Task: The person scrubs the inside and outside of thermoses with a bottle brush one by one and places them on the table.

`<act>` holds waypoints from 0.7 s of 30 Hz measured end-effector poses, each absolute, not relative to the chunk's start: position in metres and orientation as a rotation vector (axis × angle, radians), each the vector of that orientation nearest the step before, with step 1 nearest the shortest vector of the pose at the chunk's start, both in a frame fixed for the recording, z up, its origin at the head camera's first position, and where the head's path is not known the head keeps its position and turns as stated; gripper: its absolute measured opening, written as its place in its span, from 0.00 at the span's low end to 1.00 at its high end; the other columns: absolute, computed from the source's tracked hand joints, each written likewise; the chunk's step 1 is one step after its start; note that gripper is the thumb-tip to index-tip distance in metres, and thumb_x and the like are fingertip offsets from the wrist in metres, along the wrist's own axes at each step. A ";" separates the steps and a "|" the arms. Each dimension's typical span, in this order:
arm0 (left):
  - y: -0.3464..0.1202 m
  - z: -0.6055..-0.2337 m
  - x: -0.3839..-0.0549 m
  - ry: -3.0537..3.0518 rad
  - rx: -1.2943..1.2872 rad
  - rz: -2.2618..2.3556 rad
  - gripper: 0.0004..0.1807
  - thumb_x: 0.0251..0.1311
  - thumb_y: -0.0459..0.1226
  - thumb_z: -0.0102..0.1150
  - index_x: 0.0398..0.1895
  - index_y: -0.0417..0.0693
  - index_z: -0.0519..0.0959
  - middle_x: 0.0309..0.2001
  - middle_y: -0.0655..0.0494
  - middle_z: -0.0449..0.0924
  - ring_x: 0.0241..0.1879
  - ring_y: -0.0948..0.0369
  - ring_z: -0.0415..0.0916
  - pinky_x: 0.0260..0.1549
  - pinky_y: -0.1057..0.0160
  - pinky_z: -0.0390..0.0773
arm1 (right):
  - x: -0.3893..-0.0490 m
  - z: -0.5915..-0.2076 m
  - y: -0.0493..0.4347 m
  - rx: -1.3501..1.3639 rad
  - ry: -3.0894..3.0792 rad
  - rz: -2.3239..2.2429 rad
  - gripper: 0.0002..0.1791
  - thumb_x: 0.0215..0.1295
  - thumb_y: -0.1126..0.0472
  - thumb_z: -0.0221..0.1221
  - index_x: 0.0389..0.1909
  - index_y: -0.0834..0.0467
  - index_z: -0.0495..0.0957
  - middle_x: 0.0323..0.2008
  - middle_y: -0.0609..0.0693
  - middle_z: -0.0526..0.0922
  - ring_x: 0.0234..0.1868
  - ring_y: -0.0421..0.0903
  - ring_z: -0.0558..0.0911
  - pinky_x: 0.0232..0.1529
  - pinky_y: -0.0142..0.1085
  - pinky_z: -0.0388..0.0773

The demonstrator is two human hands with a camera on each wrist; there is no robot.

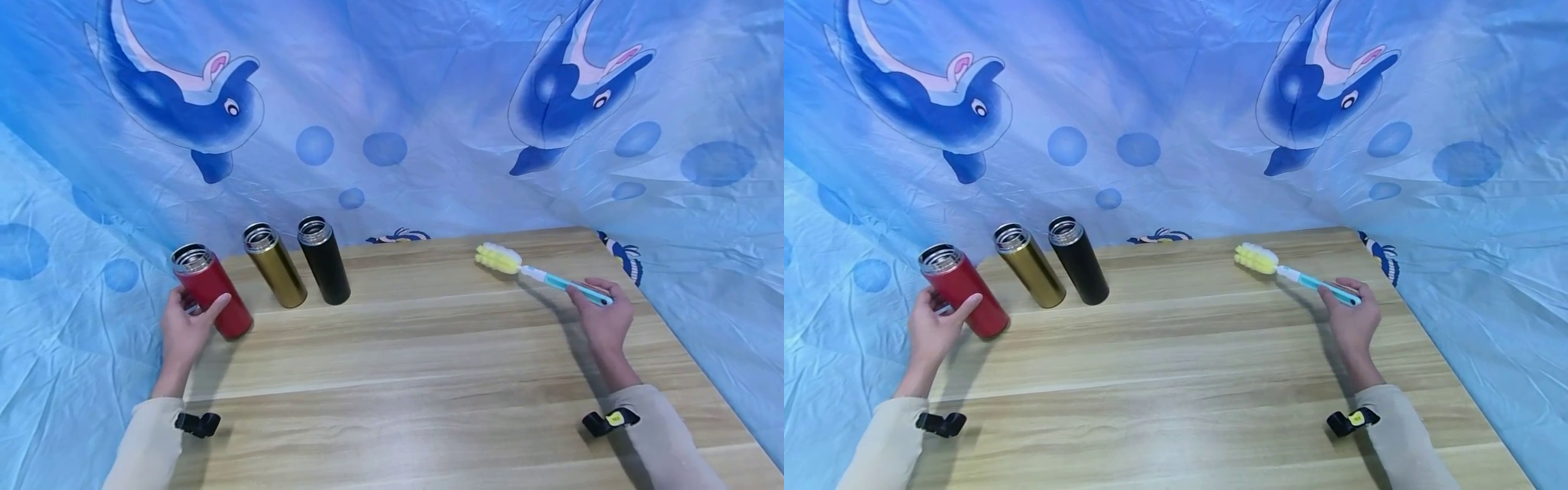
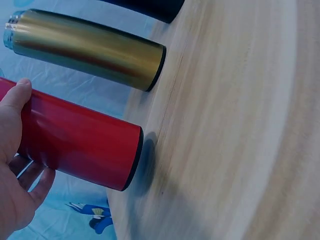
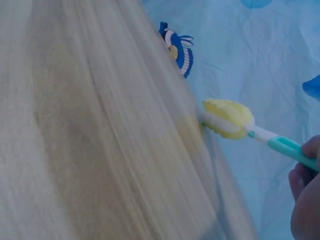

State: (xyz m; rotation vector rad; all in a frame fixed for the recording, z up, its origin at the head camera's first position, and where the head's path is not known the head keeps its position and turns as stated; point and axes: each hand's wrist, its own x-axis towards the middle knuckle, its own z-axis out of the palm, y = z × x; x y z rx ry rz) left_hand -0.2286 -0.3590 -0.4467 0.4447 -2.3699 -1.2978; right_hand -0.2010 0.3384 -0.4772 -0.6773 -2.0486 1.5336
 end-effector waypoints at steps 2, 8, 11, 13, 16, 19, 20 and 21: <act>-0.357 -0.445 -0.224 -2.375 0.415 -1.271 0.41 0.60 0.49 0.72 0.72 0.44 0.65 0.62 0.46 0.75 0.51 0.64 0.72 0.42 0.78 0.72 | -0.202 -0.475 0.338 -0.660 -1.924 1.627 0.22 0.59 0.56 0.74 0.51 0.53 0.78 0.39 0.37 0.83 0.38 0.31 0.82 0.35 0.19 0.77; -0.351 -0.444 -0.208 -2.354 0.349 -1.211 0.39 0.58 0.45 0.74 0.69 0.41 0.68 0.56 0.47 0.77 0.43 0.72 0.72 0.38 0.81 0.71 | -0.204 -0.469 0.334 -0.508 -1.583 1.876 0.28 0.53 0.65 0.77 0.48 0.53 0.69 0.38 0.48 0.82 0.35 0.36 0.87 0.35 0.24 0.83; -0.349 -0.443 -0.199 -2.357 0.328 -1.182 0.38 0.57 0.43 0.75 0.68 0.40 0.69 0.54 0.49 0.78 0.42 0.74 0.71 0.38 0.81 0.71 | -0.205 -0.464 0.331 -0.447 -1.528 1.893 0.30 0.53 0.66 0.76 0.50 0.55 0.68 0.39 0.50 0.83 0.37 0.39 0.87 0.37 0.27 0.84; -0.347 -0.441 -0.194 -2.363 0.308 -1.176 0.38 0.56 0.42 0.76 0.68 0.40 0.70 0.53 0.49 0.78 0.41 0.74 0.71 0.38 0.81 0.71 | -0.205 -0.461 0.328 -0.408 -1.478 1.910 0.30 0.53 0.67 0.76 0.51 0.56 0.69 0.39 0.51 0.84 0.39 0.41 0.88 0.39 0.29 0.84; -0.343 -0.439 -0.188 -2.377 0.281 -1.166 0.39 0.56 0.42 0.76 0.68 0.40 0.69 0.54 0.46 0.79 0.42 0.74 0.71 0.39 0.81 0.71 | -0.205 -0.455 0.326 -0.358 -1.443 1.916 0.29 0.53 0.67 0.75 0.52 0.57 0.69 0.39 0.52 0.88 0.41 0.43 0.89 0.41 0.31 0.84; -0.338 -0.435 -0.183 -2.410 0.281 -1.145 0.40 0.57 0.44 0.76 0.70 0.41 0.68 0.58 0.44 0.78 0.44 0.72 0.71 0.41 0.81 0.70 | -0.205 -0.449 0.323 -0.311 -1.391 1.945 0.29 0.53 0.68 0.75 0.52 0.59 0.71 0.38 0.53 0.90 0.41 0.43 0.89 0.42 0.33 0.84; -0.336 -0.434 -0.181 -2.421 0.286 -1.141 0.41 0.57 0.45 0.75 0.70 0.42 0.67 0.60 0.44 0.78 0.45 0.70 0.71 0.41 0.81 0.70 | -0.205 -0.448 0.322 -0.297 -1.380 1.949 0.28 0.53 0.68 0.75 0.52 0.59 0.72 0.38 0.53 0.90 0.40 0.43 0.90 0.42 0.33 0.84; -0.334 -0.433 -0.180 -2.433 0.293 -1.139 0.41 0.57 0.45 0.75 0.71 0.43 0.67 0.61 0.45 0.78 0.47 0.68 0.72 0.42 0.80 0.70 | -0.205 -0.446 0.321 -0.283 -1.361 1.959 0.28 0.53 0.69 0.75 0.52 0.60 0.72 0.37 0.53 0.90 0.39 0.43 0.90 0.42 0.34 0.84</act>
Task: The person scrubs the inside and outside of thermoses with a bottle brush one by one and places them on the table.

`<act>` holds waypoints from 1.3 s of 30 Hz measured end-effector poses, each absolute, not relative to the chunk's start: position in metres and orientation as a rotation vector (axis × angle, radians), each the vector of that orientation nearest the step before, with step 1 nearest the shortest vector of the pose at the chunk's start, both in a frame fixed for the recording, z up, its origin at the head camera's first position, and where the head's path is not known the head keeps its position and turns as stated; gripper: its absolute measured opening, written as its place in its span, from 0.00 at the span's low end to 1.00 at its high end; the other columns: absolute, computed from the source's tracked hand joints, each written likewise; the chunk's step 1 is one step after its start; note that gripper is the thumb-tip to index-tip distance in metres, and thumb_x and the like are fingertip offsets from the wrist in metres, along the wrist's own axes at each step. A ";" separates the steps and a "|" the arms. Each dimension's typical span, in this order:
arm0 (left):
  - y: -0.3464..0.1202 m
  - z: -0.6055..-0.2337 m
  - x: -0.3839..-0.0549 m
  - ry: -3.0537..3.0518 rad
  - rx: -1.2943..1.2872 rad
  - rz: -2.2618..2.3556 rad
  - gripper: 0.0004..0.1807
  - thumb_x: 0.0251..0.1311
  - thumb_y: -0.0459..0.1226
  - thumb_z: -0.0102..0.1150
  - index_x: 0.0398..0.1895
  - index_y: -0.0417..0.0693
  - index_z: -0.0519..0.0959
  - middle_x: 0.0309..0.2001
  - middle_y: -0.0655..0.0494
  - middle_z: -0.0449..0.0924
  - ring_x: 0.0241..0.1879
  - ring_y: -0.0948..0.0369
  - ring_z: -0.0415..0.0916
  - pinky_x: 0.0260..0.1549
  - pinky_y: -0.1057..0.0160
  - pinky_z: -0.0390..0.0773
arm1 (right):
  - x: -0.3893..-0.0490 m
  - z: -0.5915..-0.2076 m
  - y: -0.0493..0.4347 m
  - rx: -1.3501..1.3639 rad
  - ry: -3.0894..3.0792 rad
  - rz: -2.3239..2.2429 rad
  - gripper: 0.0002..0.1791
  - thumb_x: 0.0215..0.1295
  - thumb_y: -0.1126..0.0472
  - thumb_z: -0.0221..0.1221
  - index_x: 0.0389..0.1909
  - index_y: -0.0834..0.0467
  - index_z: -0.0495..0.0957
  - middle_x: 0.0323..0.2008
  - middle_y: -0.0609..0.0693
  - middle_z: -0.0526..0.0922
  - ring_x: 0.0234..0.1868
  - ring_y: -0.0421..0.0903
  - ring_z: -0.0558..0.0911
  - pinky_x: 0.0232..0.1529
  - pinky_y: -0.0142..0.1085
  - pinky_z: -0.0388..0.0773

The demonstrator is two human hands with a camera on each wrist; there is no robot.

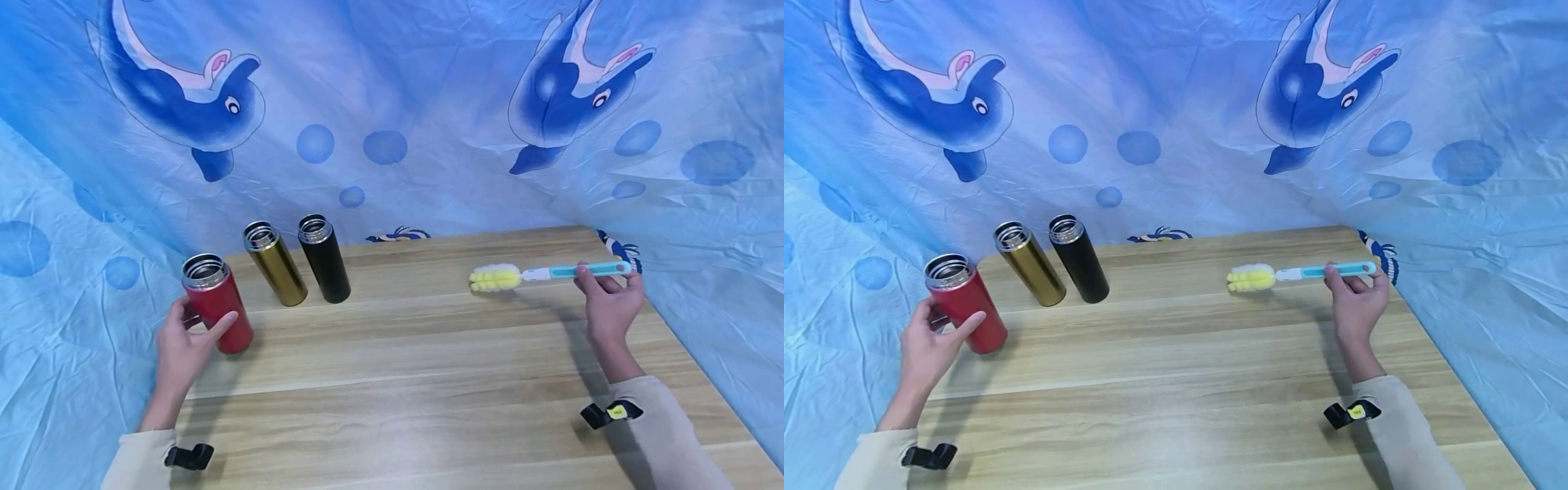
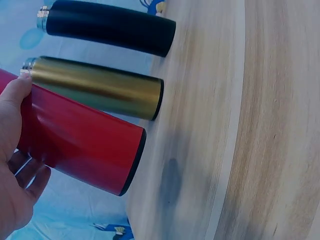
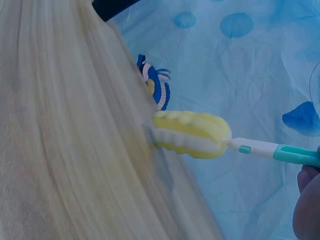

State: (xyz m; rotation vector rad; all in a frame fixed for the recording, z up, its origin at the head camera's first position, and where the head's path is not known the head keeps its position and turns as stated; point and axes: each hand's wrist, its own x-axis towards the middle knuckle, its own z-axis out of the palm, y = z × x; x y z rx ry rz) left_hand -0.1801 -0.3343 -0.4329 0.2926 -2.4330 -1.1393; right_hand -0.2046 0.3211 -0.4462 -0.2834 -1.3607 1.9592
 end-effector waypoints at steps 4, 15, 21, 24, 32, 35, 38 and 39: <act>-0.327 -0.429 -0.176 -2.455 0.318 -1.158 0.42 0.58 0.47 0.75 0.73 0.47 0.66 0.64 0.48 0.76 0.55 0.56 0.73 0.45 0.78 0.71 | -0.205 -0.441 0.317 -0.239 -1.313 1.984 0.24 0.53 0.70 0.75 0.49 0.63 0.75 0.36 0.55 0.90 0.37 0.44 0.90 0.41 0.36 0.84; -0.306 -0.424 -0.167 -2.475 0.191 -1.144 0.40 0.58 0.45 0.75 0.72 0.47 0.68 0.64 0.47 0.77 0.56 0.49 0.75 0.45 0.82 0.69 | -0.205 -0.427 0.308 -0.134 -1.205 2.045 0.20 0.55 0.72 0.72 0.47 0.66 0.76 0.37 0.60 0.90 0.39 0.48 0.90 0.42 0.38 0.85; -0.296 -0.422 -0.168 -2.430 0.094 -1.173 0.39 0.55 0.41 0.78 0.70 0.48 0.72 0.61 0.45 0.79 0.51 0.67 0.74 0.48 0.81 0.70 | -0.204 -0.419 0.302 -0.057 -1.181 2.046 0.13 0.56 0.77 0.70 0.41 0.73 0.79 0.30 0.60 0.88 0.39 0.50 0.90 0.41 0.38 0.85; -0.290 -0.422 -0.166 -2.438 0.083 -1.190 0.40 0.55 0.41 0.78 0.70 0.49 0.71 0.61 0.47 0.79 0.50 0.73 0.71 0.47 0.79 0.70 | -0.204 -0.413 0.299 -0.031 -1.170 2.050 0.11 0.56 0.78 0.69 0.39 0.74 0.79 0.28 0.59 0.88 0.38 0.50 0.90 0.40 0.38 0.85; -0.271 -0.420 -0.164 -2.489 0.016 -1.209 0.41 0.57 0.44 0.76 0.72 0.47 0.68 0.64 0.47 0.77 0.57 0.51 0.74 0.49 0.75 0.70 | -0.205 -0.395 0.294 0.028 -1.174 2.060 0.15 0.55 0.78 0.70 0.42 0.79 0.78 0.30 0.61 0.89 0.35 0.50 0.90 0.39 0.39 0.85; -0.264 -0.419 -0.165 -2.486 -0.023 -1.215 0.41 0.57 0.44 0.76 0.72 0.46 0.68 0.64 0.46 0.76 0.58 0.48 0.74 0.48 0.76 0.70 | -0.206 -0.389 0.292 0.054 -1.164 2.070 0.15 0.55 0.78 0.70 0.42 0.79 0.78 0.30 0.61 0.89 0.34 0.50 0.90 0.39 0.40 0.85; -0.257 -0.418 -0.166 -2.487 -0.057 -1.210 0.41 0.56 0.44 0.77 0.71 0.46 0.69 0.64 0.46 0.77 0.58 0.48 0.75 0.51 0.70 0.72 | -0.207 -0.383 0.289 0.083 -1.174 2.069 0.14 0.55 0.78 0.70 0.41 0.77 0.78 0.30 0.61 0.89 0.33 0.50 0.90 0.39 0.40 0.85; -0.254 -0.417 -0.166 -2.488 -0.069 -1.212 0.40 0.56 0.44 0.77 0.70 0.45 0.69 0.63 0.46 0.77 0.58 0.48 0.75 0.52 0.65 0.73 | -0.207 -0.382 0.287 0.099 -1.178 2.069 0.14 0.55 0.78 0.69 0.41 0.77 0.78 0.30 0.61 0.89 0.33 0.50 0.90 0.39 0.40 0.85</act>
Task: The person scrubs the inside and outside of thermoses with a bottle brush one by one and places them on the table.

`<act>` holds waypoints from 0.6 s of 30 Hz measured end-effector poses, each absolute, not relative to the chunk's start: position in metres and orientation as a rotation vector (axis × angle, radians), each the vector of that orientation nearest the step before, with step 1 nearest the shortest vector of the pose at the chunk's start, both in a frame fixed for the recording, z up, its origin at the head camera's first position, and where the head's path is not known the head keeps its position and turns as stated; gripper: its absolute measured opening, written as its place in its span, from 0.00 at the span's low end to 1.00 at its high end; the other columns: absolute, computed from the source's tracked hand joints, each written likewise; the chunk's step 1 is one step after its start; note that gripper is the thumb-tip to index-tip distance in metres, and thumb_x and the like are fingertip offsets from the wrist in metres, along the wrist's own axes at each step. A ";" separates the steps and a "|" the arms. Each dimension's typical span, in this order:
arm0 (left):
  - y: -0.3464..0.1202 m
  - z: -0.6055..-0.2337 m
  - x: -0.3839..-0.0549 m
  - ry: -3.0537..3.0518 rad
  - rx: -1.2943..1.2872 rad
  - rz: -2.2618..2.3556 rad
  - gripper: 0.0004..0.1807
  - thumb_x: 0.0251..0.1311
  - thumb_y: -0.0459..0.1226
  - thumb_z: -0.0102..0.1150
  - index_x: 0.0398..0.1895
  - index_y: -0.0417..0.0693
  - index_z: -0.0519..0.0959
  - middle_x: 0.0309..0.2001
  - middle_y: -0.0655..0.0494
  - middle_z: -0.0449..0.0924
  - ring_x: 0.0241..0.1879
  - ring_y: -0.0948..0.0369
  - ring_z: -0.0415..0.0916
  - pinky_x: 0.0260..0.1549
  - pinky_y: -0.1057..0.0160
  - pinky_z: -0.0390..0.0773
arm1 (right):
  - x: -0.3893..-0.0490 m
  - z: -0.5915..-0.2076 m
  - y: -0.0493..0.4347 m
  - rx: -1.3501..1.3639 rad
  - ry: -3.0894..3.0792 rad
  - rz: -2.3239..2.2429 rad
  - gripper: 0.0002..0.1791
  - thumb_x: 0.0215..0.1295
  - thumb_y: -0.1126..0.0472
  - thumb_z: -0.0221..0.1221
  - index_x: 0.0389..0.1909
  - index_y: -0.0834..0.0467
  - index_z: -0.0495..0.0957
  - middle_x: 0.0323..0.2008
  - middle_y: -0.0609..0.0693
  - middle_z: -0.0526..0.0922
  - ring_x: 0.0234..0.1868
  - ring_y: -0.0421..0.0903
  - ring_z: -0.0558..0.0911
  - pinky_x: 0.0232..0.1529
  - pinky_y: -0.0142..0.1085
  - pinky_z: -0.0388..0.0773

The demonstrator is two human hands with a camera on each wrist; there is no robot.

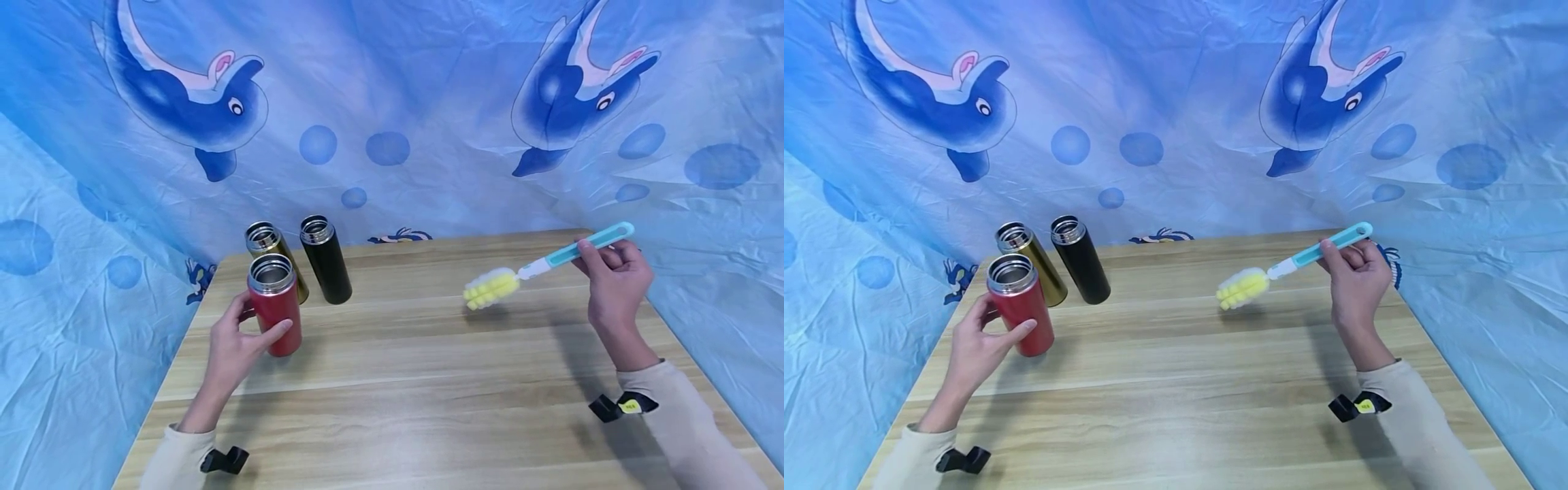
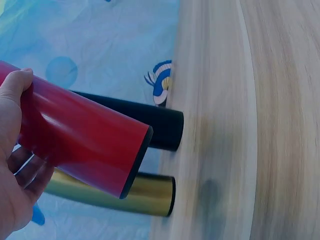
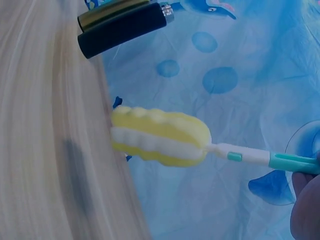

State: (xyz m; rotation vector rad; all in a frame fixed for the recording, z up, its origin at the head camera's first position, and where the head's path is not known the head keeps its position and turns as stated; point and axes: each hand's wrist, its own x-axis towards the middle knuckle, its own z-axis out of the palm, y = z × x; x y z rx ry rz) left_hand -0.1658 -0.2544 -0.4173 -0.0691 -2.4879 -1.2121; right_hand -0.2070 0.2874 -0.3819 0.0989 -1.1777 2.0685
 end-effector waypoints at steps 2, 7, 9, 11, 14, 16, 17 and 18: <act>-0.249 -0.416 -0.168 -2.484 -0.102 -1.221 0.40 0.55 0.43 0.77 0.70 0.45 0.70 0.62 0.46 0.78 0.58 0.48 0.75 0.56 0.55 0.74 | -0.208 -0.379 0.286 0.132 -1.190 2.064 0.13 0.56 0.79 0.68 0.40 0.77 0.78 0.29 0.61 0.88 0.32 0.49 0.89 0.39 0.41 0.85; -0.238 -0.417 -0.171 -2.479 -0.179 -1.234 0.39 0.54 0.42 0.78 0.69 0.46 0.72 0.62 0.48 0.79 0.58 0.50 0.76 0.58 0.51 0.74 | -0.210 -0.377 0.280 0.210 -1.233 2.061 0.11 0.57 0.81 0.66 0.39 0.80 0.76 0.27 0.60 0.87 0.31 0.48 0.89 0.39 0.41 0.85; -0.234 -0.419 -0.172 -2.478 -0.210 -1.228 0.39 0.54 0.42 0.79 0.69 0.46 0.72 0.61 0.49 0.79 0.57 0.51 0.78 0.57 0.63 0.74 | -0.211 -0.376 0.278 0.228 -1.251 2.059 0.11 0.57 0.81 0.67 0.39 0.80 0.76 0.27 0.60 0.87 0.31 0.48 0.89 0.39 0.41 0.85; -0.230 -0.420 -0.174 -2.474 -0.242 -1.227 0.38 0.54 0.42 0.79 0.68 0.47 0.73 0.60 0.50 0.80 0.56 0.52 0.79 0.54 0.74 0.72 | -0.211 -0.375 0.277 0.241 -1.275 2.048 0.12 0.57 0.80 0.67 0.39 0.80 0.76 0.27 0.60 0.87 0.31 0.48 0.89 0.39 0.40 0.86; -0.223 -0.422 -0.176 -2.471 -0.283 -1.237 0.37 0.53 0.43 0.79 0.67 0.47 0.74 0.59 0.51 0.81 0.54 0.53 0.80 0.51 0.80 0.70 | -0.211 -0.374 0.276 0.253 -1.305 2.036 0.12 0.57 0.79 0.68 0.40 0.80 0.77 0.28 0.60 0.87 0.32 0.47 0.89 0.39 0.40 0.85; -0.219 -0.423 -0.177 -2.479 -0.295 -1.241 0.37 0.53 0.44 0.79 0.66 0.48 0.75 0.59 0.52 0.82 0.54 0.53 0.81 0.51 0.77 0.72 | -0.210 -0.372 0.275 0.261 -1.327 2.032 0.13 0.58 0.78 0.68 0.40 0.80 0.77 0.30 0.60 0.88 0.33 0.47 0.89 0.40 0.41 0.85; -0.217 -0.423 -0.177 -2.483 -0.300 -1.244 0.37 0.52 0.44 0.79 0.66 0.49 0.75 0.59 0.52 0.82 0.54 0.54 0.81 0.52 0.74 0.74 | -0.210 -0.371 0.275 0.264 -1.336 2.032 0.12 0.58 0.78 0.67 0.41 0.80 0.77 0.30 0.60 0.88 0.34 0.47 0.89 0.40 0.41 0.85; -0.215 -0.424 -0.177 -2.489 -0.304 -1.246 0.38 0.52 0.45 0.80 0.66 0.49 0.75 0.59 0.53 0.82 0.54 0.54 0.81 0.53 0.70 0.76 | -0.210 -0.370 0.274 0.270 -1.341 2.035 0.12 0.58 0.78 0.68 0.41 0.79 0.77 0.31 0.60 0.88 0.34 0.48 0.90 0.41 0.41 0.85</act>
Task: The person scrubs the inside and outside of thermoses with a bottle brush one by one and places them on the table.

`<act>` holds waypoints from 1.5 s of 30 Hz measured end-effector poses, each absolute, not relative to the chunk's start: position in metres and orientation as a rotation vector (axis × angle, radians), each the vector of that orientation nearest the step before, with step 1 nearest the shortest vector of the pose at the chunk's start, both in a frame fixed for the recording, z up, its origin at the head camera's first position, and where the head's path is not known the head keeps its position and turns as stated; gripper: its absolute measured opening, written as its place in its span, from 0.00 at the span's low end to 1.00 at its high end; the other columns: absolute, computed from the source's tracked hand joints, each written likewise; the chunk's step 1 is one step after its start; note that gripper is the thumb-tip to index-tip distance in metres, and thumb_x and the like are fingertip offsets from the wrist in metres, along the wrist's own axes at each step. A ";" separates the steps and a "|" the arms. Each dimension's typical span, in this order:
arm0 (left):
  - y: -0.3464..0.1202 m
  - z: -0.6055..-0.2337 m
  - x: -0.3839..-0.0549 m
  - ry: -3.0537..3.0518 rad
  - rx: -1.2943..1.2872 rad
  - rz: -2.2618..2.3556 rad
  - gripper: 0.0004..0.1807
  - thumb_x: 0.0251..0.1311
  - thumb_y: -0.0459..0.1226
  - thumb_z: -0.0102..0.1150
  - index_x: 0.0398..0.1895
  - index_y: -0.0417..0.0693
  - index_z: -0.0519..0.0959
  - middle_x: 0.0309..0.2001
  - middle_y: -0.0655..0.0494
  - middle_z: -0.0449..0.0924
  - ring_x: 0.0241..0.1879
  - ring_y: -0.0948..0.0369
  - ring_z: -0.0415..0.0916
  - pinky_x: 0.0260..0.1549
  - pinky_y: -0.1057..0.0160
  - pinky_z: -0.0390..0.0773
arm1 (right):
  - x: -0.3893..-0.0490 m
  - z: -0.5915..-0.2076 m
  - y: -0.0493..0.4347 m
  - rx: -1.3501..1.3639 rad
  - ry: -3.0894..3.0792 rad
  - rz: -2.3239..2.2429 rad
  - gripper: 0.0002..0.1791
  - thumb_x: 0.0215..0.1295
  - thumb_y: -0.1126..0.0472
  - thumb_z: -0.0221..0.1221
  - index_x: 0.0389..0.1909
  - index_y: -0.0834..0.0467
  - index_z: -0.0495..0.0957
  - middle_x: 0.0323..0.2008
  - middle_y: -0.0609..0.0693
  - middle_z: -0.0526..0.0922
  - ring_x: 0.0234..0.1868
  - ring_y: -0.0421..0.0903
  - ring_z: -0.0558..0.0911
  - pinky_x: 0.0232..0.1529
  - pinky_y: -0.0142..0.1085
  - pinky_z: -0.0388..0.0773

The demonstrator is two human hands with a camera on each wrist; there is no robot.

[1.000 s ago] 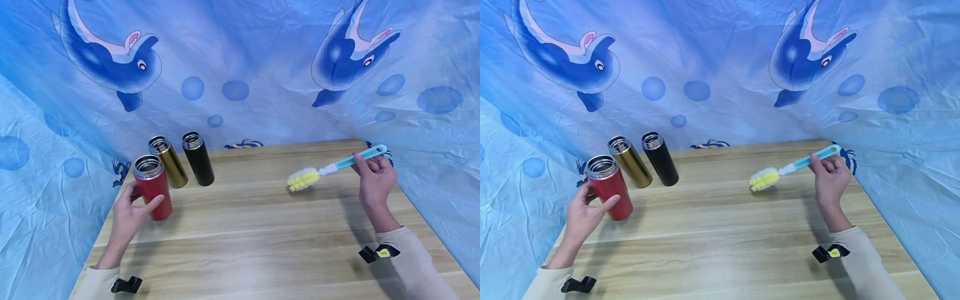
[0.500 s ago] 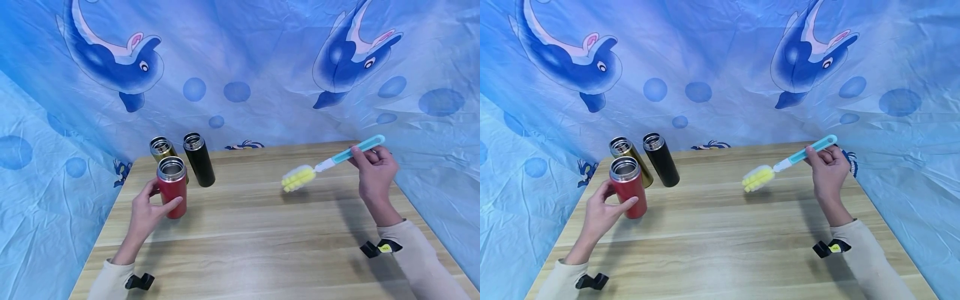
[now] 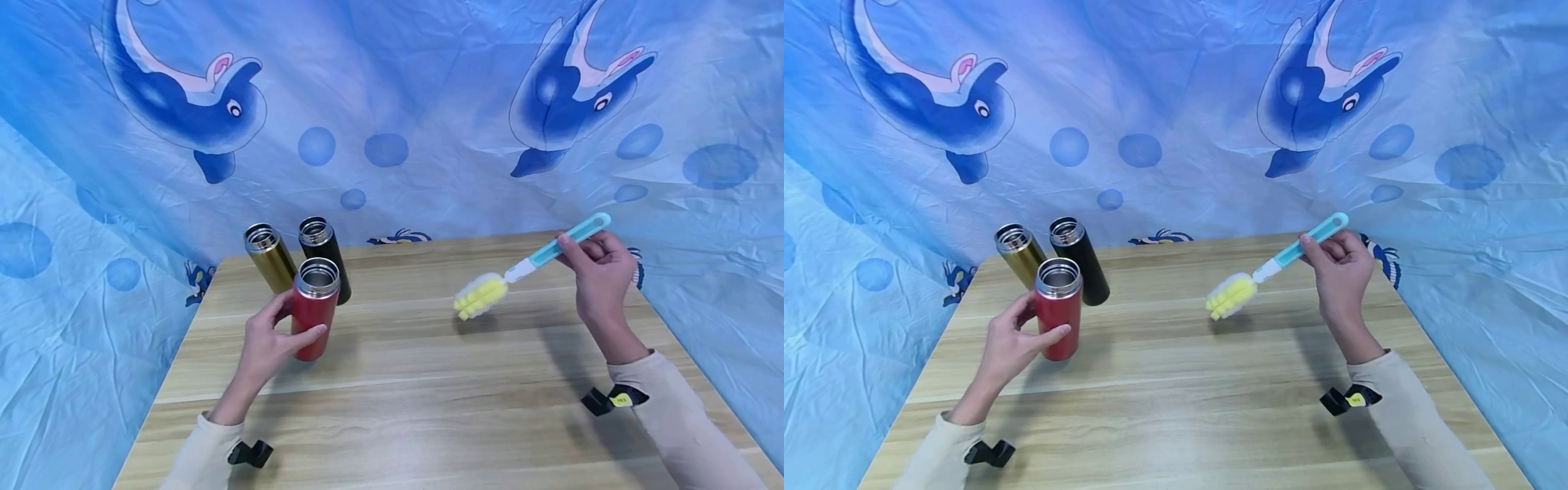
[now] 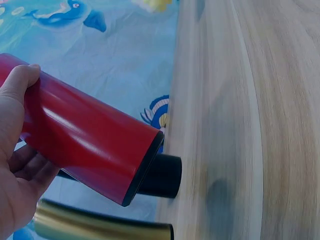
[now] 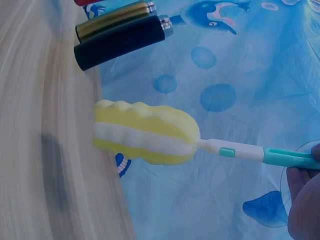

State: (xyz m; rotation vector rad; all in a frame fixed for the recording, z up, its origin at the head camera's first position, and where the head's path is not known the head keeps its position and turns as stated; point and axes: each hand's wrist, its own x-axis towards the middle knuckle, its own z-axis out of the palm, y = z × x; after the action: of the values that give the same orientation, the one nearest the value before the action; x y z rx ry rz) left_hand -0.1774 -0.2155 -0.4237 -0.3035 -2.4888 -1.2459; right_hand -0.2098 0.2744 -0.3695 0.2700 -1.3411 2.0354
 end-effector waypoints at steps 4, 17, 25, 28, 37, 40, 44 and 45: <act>-0.208 -0.425 -0.179 -2.498 -0.330 -1.264 0.39 0.50 0.45 0.81 0.67 0.49 0.74 0.59 0.52 0.81 0.54 0.53 0.80 0.54 0.49 0.80 | -0.210 -0.365 0.271 0.302 -1.351 2.050 0.11 0.59 0.78 0.67 0.40 0.79 0.77 0.31 0.60 0.88 0.35 0.49 0.90 0.41 0.41 0.85; -0.192 -0.427 -0.184 -2.505 -0.401 -1.346 0.42 0.44 0.41 0.84 0.63 0.47 0.71 0.58 0.49 0.79 0.53 0.50 0.78 0.53 0.40 0.80 | -0.217 -0.347 0.258 0.397 -1.336 2.074 0.09 0.60 0.79 0.65 0.40 0.78 0.77 0.34 0.62 0.89 0.40 0.51 0.90 0.40 0.41 0.85; -0.185 -0.427 -0.186 -2.553 -0.438 -1.299 0.42 0.42 0.43 0.85 0.62 0.48 0.74 0.56 0.51 0.79 0.53 0.51 0.79 0.53 0.39 0.81 | -0.216 -0.332 0.248 0.441 -1.296 2.038 0.09 0.60 0.79 0.65 0.39 0.78 0.78 0.33 0.63 0.88 0.40 0.54 0.90 0.39 0.41 0.86; -0.183 -0.427 -0.187 -2.584 -0.457 -1.239 0.41 0.43 0.45 0.85 0.63 0.49 0.77 0.54 0.53 0.79 0.53 0.53 0.78 0.50 0.43 0.83 | -0.216 -0.326 0.245 0.458 -1.284 2.014 0.09 0.60 0.79 0.65 0.39 0.79 0.77 0.34 0.64 0.88 0.39 0.54 0.90 0.38 0.41 0.86; -0.178 -0.426 -0.188 -2.658 -0.443 -1.178 0.43 0.45 0.50 0.83 0.67 0.48 0.77 0.54 0.52 0.79 0.55 0.52 0.75 0.47 0.45 0.84 | -0.218 -0.312 0.239 0.477 -1.213 2.038 0.09 0.59 0.80 0.65 0.39 0.79 0.77 0.34 0.67 0.88 0.38 0.55 0.90 0.37 0.41 0.87; -0.177 -0.425 -0.189 -2.676 -0.426 -1.164 0.44 0.45 0.51 0.82 0.67 0.48 0.77 0.54 0.52 0.79 0.55 0.51 0.75 0.46 0.45 0.84 | -0.218 -0.307 0.238 0.489 -1.191 2.048 0.09 0.59 0.81 0.64 0.40 0.78 0.77 0.34 0.68 0.87 0.39 0.56 0.90 0.36 0.40 0.87; -0.176 -0.426 -0.190 -2.680 -0.425 -1.149 0.43 0.46 0.51 0.82 0.67 0.47 0.78 0.55 0.51 0.80 0.55 0.51 0.76 0.44 0.46 0.85 | -0.217 -0.302 0.236 0.511 -1.167 2.065 0.09 0.59 0.81 0.63 0.40 0.78 0.76 0.34 0.68 0.87 0.39 0.56 0.90 0.37 0.40 0.87; -0.175 -0.426 -0.190 -2.679 -0.426 -1.146 0.43 0.46 0.51 0.82 0.66 0.46 0.78 0.55 0.51 0.80 0.54 0.51 0.76 0.44 0.46 0.85 | -0.217 -0.301 0.235 0.516 -1.166 2.063 0.09 0.60 0.81 0.63 0.40 0.79 0.76 0.34 0.68 0.87 0.39 0.56 0.90 0.37 0.40 0.87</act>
State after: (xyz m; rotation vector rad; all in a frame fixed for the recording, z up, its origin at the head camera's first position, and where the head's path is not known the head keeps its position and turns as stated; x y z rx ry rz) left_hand -0.1896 -0.1754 -0.4260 -0.4259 -2.6789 -1.1463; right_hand -0.2172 0.2353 -0.3011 0.5164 -1.1655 2.0629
